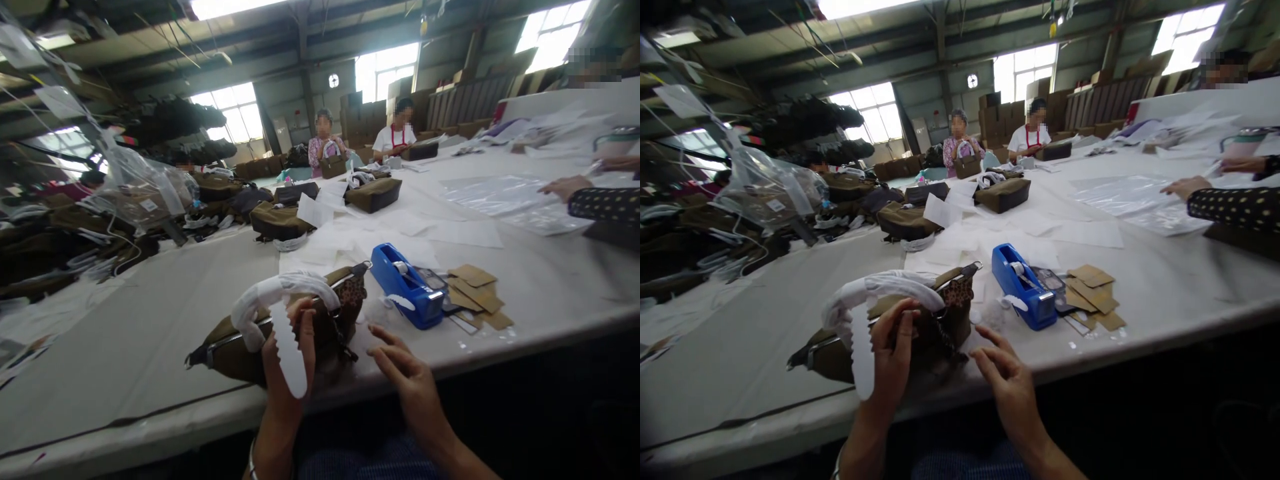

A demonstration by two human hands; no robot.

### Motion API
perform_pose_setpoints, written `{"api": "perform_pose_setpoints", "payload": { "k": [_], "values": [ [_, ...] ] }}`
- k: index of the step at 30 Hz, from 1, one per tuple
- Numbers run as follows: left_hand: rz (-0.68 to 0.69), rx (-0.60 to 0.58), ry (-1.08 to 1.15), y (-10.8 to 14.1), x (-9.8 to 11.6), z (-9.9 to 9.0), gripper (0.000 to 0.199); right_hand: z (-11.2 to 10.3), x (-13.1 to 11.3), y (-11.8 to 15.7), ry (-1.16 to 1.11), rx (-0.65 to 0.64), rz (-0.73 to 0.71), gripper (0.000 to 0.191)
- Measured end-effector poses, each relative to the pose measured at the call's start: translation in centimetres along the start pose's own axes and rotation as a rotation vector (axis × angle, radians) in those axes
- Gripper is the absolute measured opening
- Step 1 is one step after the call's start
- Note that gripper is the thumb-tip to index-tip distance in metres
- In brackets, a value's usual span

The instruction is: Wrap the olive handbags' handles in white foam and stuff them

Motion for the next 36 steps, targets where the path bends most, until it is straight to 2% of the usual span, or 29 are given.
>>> {"api": "perform_pose_setpoints", "payload": {
  "k": [2, 3, 6, 8, 10, 13, 19, 21, 24, 26, 28, 32, 36],
  "values": [
    [-0.03, -0.045, -0.014, 0.6, 0.5, 0.7, 0.026, -1.7, -2.0, 0.1, 0.101, 0.076, -0.138, 0.015],
    [-0.049, -0.073, -0.061, 0.8, 0.9, 1.2, 0.03, -1.9, -3.4, -0.3, 0.15, 0.081, -0.234, 0.012],
    [-0.113, -0.134, -0.248, 0.6, 1.8, 2.3, 0.051, -0.3, -7.5, -2.9, 0.306, -0.013, -0.508, 0.012],
    [-0.149, -0.128, -0.302, -0.3, 2.0, 2.4, 0.054, 1.2, -8.8, -5.4, 0.402, -0.114, -0.58, 0.011],
    [-0.13, -0.109, -0.317, -1.7, 2.5, 2.1, 0.041, 2.3, -9.2, -7.6, 0.478, -0.23, -0.598, 0.01],
    [-0.009, -0.116, -0.265, -3.6, 3.2, 2.0, 0.012, 2.8, -9.4, -9.7, 0.518, -0.329, -0.625, 0.008],
    [0.104, -0.199, -0.089, -4.2, 2.0, 2.3, 0.008, 2.3, -10.7, -12.1, 0.444, -0.439, -0.543, 0.013],
    [0.114, -0.216, -0.075, -4.0, 1.3, 2.2, 0.005, 1.3, -11.2, -13.4, 0.49, -0.373, -0.469, 0.014],
    [0.096, -0.275, -0.006, -3.8, 0.6, 2.5, 0.012, -1.6, -11.5, -14.8, 0.559, -0.184, -0.31, 0.015],
    [0.06, -0.289, 0.039, -3.8, 0.3, 2.8, 0.016, -2.6, -11.6, -14.4, 0.518, -0.163, -0.259, 0.014],
    [0.02, -0.256, 0.056, -3.8, 0.0, 2.9, 0.017, -2.1, -11.8, -12.9, 0.452, -0.254, -0.307, 0.014],
    [-0.009, -0.228, 0.094, -3.9, 0.1, 3.1, 0.017, 1.0, -11.0, -8.4, 0.473, -0.443, -0.418, 0.011],
    [0.003, -0.266, 0.171, -3.7, 0.3, 3.3, 0.017, 3.2, -9.4, -6.2, 0.543, -0.4, -0.409, 0.011]
  ]
}}
Point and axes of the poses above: each hand's wrist, its own y-axis away from the middle knuckle, its own z-axis out of the palm, x = y × z, the point moved 9 cm from there along -y, towards the middle knuckle, and after that the axes turned 8 degrees about -x, right-handed, at the moved point
